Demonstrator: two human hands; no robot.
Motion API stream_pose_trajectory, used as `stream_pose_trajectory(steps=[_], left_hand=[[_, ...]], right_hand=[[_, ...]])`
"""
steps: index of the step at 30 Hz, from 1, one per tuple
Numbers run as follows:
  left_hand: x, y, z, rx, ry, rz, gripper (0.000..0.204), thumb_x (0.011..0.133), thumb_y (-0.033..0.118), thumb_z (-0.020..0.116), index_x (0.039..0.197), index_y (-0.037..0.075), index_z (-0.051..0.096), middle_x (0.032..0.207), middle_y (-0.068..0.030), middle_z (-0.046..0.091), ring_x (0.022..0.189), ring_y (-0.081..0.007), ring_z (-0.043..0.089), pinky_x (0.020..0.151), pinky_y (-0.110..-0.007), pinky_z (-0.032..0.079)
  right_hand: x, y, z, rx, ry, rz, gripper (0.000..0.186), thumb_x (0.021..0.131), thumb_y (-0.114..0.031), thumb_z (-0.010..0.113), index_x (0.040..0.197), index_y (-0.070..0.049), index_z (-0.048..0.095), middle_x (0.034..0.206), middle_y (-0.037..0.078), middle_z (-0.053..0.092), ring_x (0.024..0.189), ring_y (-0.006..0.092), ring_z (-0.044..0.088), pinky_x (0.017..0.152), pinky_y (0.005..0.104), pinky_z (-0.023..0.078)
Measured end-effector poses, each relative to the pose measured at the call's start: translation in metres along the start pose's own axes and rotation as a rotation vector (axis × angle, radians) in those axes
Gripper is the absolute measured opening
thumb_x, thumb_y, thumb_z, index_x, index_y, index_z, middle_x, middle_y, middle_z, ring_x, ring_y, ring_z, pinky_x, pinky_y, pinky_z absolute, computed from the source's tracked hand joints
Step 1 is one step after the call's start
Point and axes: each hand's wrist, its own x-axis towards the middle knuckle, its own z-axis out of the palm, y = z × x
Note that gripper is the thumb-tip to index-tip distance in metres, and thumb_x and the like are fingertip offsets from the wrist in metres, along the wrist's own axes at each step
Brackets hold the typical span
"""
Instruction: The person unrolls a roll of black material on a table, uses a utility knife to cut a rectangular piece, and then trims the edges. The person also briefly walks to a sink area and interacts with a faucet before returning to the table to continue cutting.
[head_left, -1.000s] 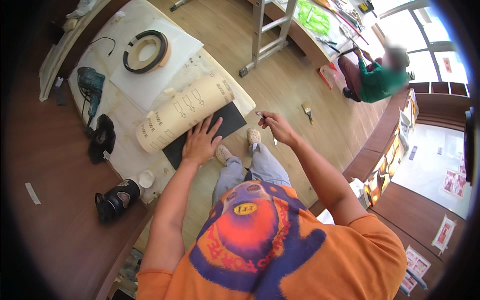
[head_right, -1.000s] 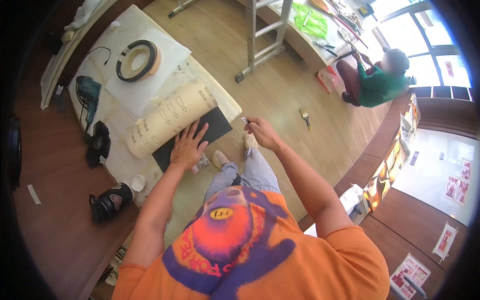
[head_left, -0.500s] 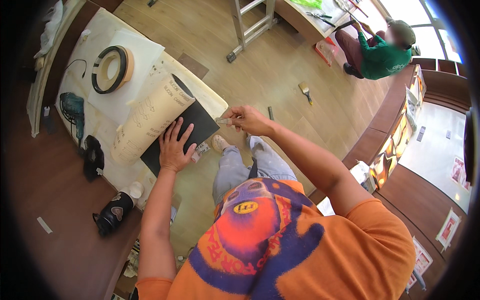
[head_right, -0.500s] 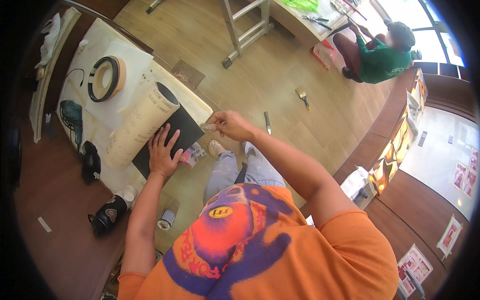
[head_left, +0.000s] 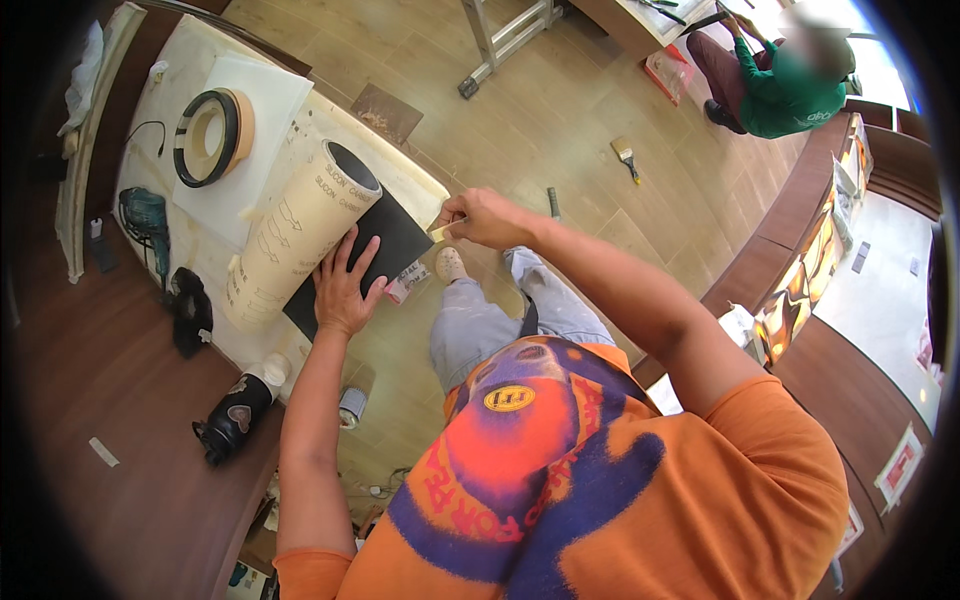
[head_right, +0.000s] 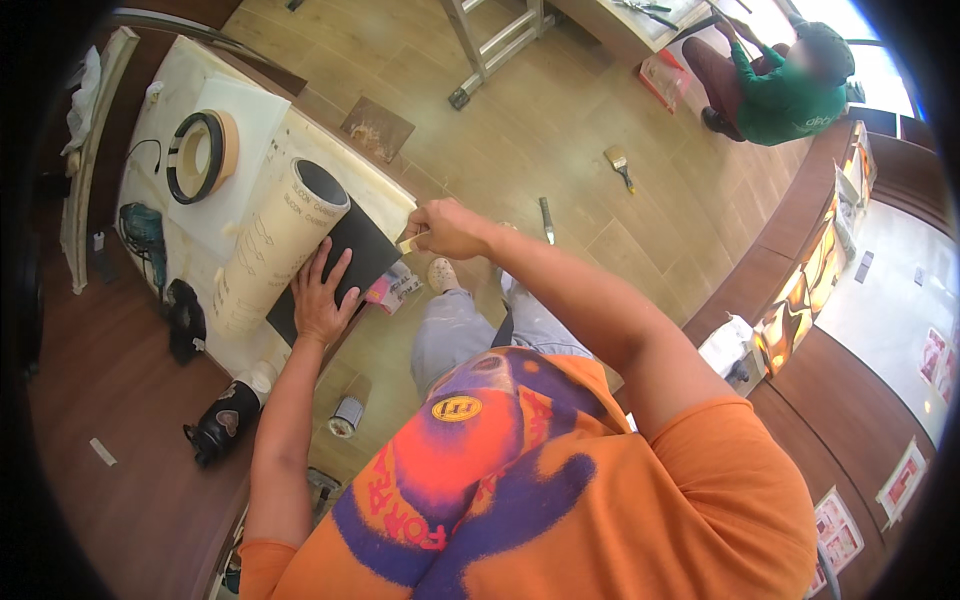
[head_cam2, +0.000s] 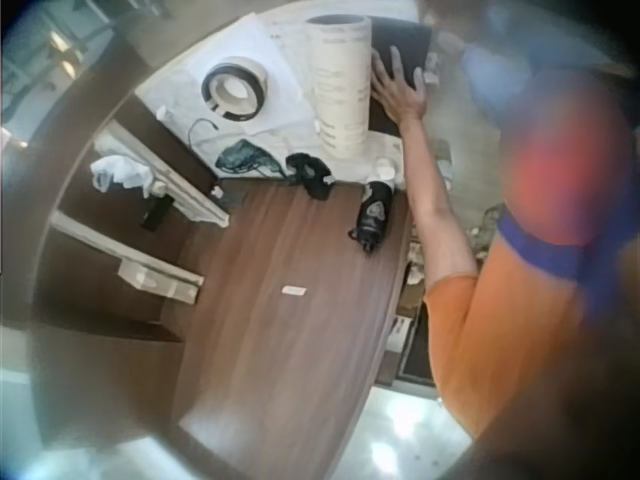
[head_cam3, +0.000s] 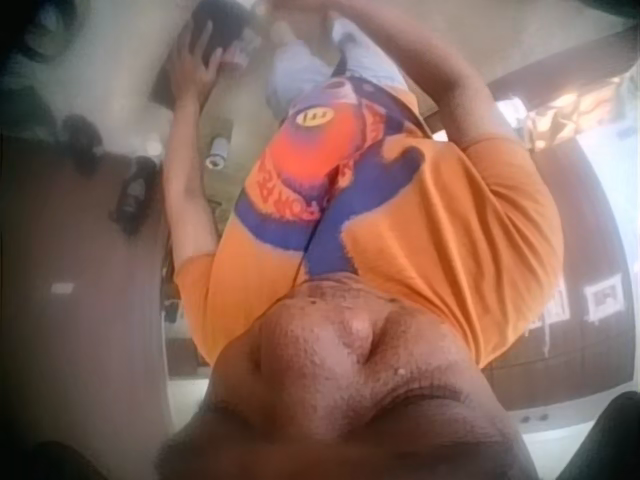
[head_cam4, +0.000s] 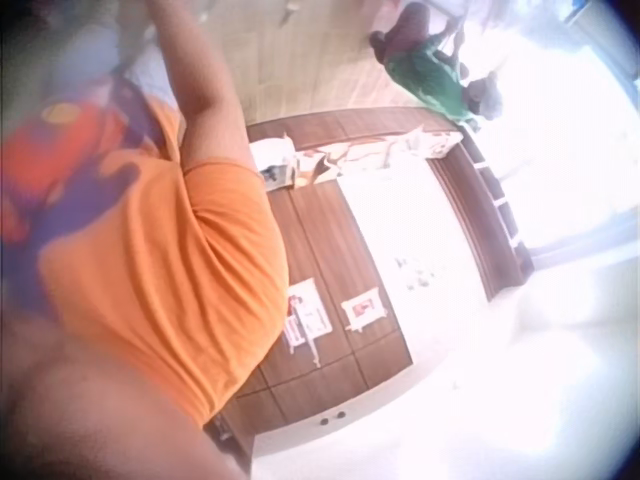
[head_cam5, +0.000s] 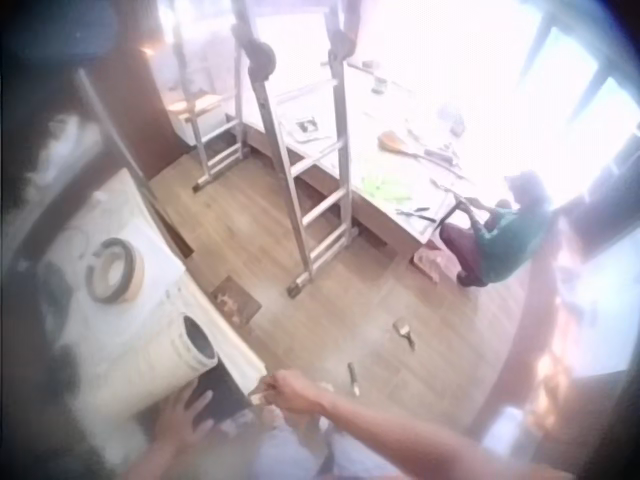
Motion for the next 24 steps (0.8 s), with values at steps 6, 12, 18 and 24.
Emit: stream_pose_trajectory(steps=[6, 12, 18, 24], left_hand=[[-0.001, 0.001, -0.001, 0.001, 0.001, -0.004, 0.072, 0.098, 0.047, 0.071, 0.165, 0.038, 0.049, 0.179, -0.0050, 0.033, 0.163, -0.0335, 0.029, 0.132, -0.058, 0.018], [0.001, 0.000, 0.000, -0.002, 0.016, 0.003, 0.072, 0.098, 0.046, 0.071, 0.165, 0.038, 0.049, 0.179, -0.0048, 0.032, 0.164, -0.0328, 0.028, 0.132, -0.058, 0.017], [0.001, -0.001, 0.000, -0.023, 0.022, 0.011, 0.071, 0.098, 0.046, 0.070, 0.165, 0.038, 0.049, 0.179, -0.0043, 0.032, 0.164, -0.0328, 0.027, 0.133, -0.058, 0.016], [0.001, -0.001, 0.000, -0.028, 0.026, 0.021, 0.068, 0.100, 0.044, 0.068, 0.165, 0.038, 0.050, 0.178, -0.0044, 0.033, 0.163, -0.0329, 0.028, 0.133, -0.057, 0.017]], right_hand=[[0.008, 0.012, 0.008, -0.230, 0.006, -0.204, 0.028, 0.103, -0.022, 0.065, 0.120, -0.006, 0.079, 0.114, 0.021, 0.080, 0.106, 0.0395, 0.076, 0.094, 0.0455, 0.059], [0.014, 0.011, 0.004, -0.278, -0.028, -0.219, 0.028, 0.107, -0.022, 0.066, 0.124, -0.004, 0.078, 0.118, 0.020, 0.079, 0.111, 0.0363, 0.075, 0.097, 0.0442, 0.058], [0.012, 0.011, 0.007, -0.230, -0.044, -0.212, 0.028, 0.106, -0.021, 0.066, 0.126, -0.004, 0.077, 0.117, 0.018, 0.080, 0.108, 0.0338, 0.074, 0.096, 0.0436, 0.056], [-0.012, 0.012, 0.017, -0.134, -0.056, -0.057, 0.029, 0.106, -0.025, 0.067, 0.120, -0.002, 0.077, 0.100, 0.014, 0.078, 0.092, 0.0247, 0.070, 0.085, 0.0412, 0.054]])
